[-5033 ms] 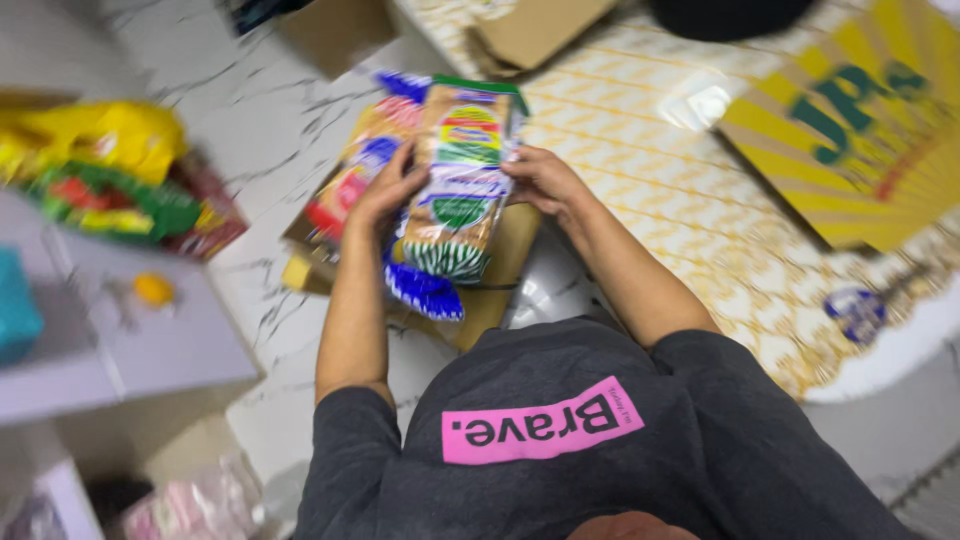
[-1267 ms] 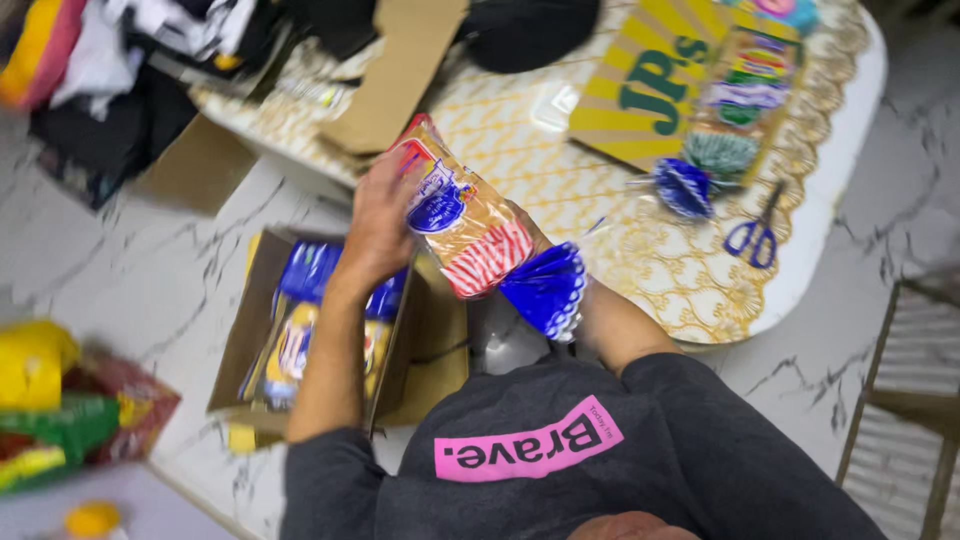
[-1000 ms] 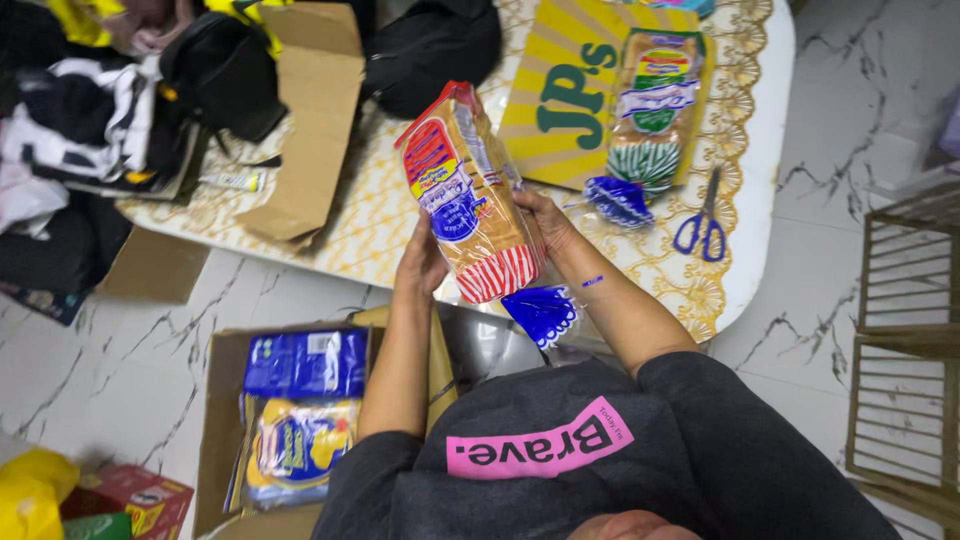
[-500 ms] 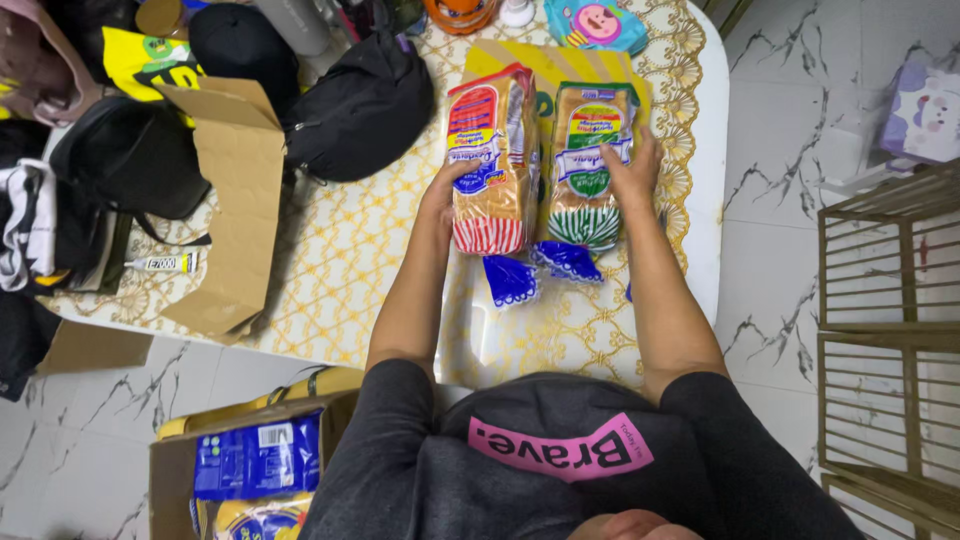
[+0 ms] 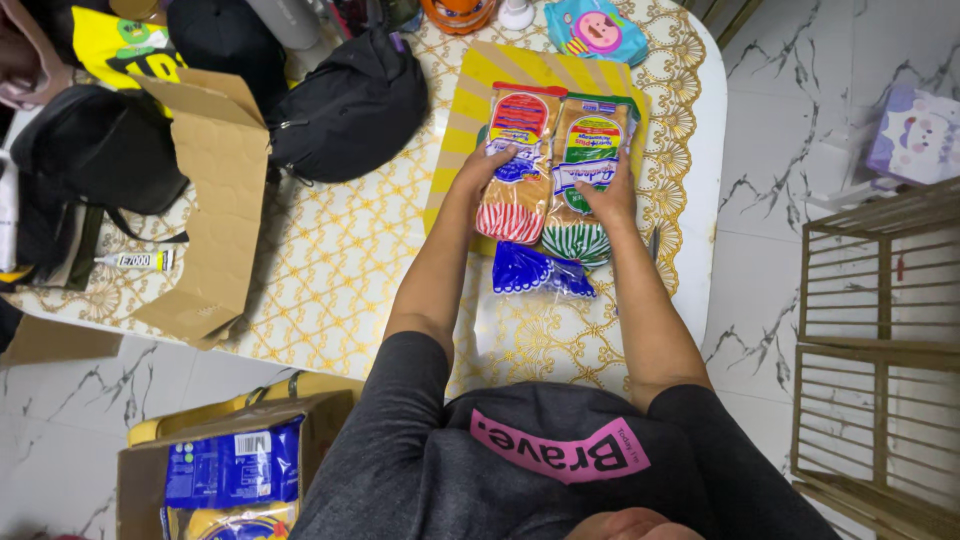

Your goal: The person uses scissors to cut the straps on a cardboard box, then opens it and removes various packaged food items one by one, placing them on a nearby table.

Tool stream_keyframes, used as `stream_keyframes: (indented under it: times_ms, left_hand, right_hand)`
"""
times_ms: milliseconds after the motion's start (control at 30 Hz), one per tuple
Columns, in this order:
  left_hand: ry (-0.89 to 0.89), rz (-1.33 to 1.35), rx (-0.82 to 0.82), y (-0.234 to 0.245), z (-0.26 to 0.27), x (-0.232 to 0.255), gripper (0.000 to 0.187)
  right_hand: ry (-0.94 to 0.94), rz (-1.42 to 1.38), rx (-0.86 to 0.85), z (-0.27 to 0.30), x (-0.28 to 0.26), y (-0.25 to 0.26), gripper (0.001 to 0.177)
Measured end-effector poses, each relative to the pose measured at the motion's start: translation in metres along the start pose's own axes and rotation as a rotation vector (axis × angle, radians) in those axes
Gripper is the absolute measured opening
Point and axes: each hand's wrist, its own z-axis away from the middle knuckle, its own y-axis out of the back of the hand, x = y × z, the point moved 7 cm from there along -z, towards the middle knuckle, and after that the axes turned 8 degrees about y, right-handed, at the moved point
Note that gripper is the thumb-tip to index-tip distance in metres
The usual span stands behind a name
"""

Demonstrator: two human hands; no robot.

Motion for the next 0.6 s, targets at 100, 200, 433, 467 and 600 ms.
stream_keyframes:
  times_ms: [100,200,433,467,600]
  left_hand:
    - [-0.141,-0.321,0.129,0.009,0.001,0.011,0.051]
    - [-0.285,-0.722,0.410,0.012,0.025,0.029,0.063]
    - [-0.469,-0.787,0.432,0.064,0.238,0.039,0.058]
    - [-0.440,-0.785,0.451,0.081,0.281,0.032,0.056]
    - [-0.431,-0.787,0.760,0.172,0.463,-0.007,0.052]
  right_hand:
    - [0.043,0.085,-0.008,0.002,-0.029,0.005,0.116]
    - [0.266,0.312,0.127,0.020,-0.089,0.019,0.104]
    - [0.664,-0.224,-0.086,0.125,-0.258,-0.054,0.066]
    - [0.656,-0.301,-0.188,0.149,-0.278,-0.078,0.065]
    - [0.567,-0.608,-0.647,0.273,-0.335,-0.195,0.057]
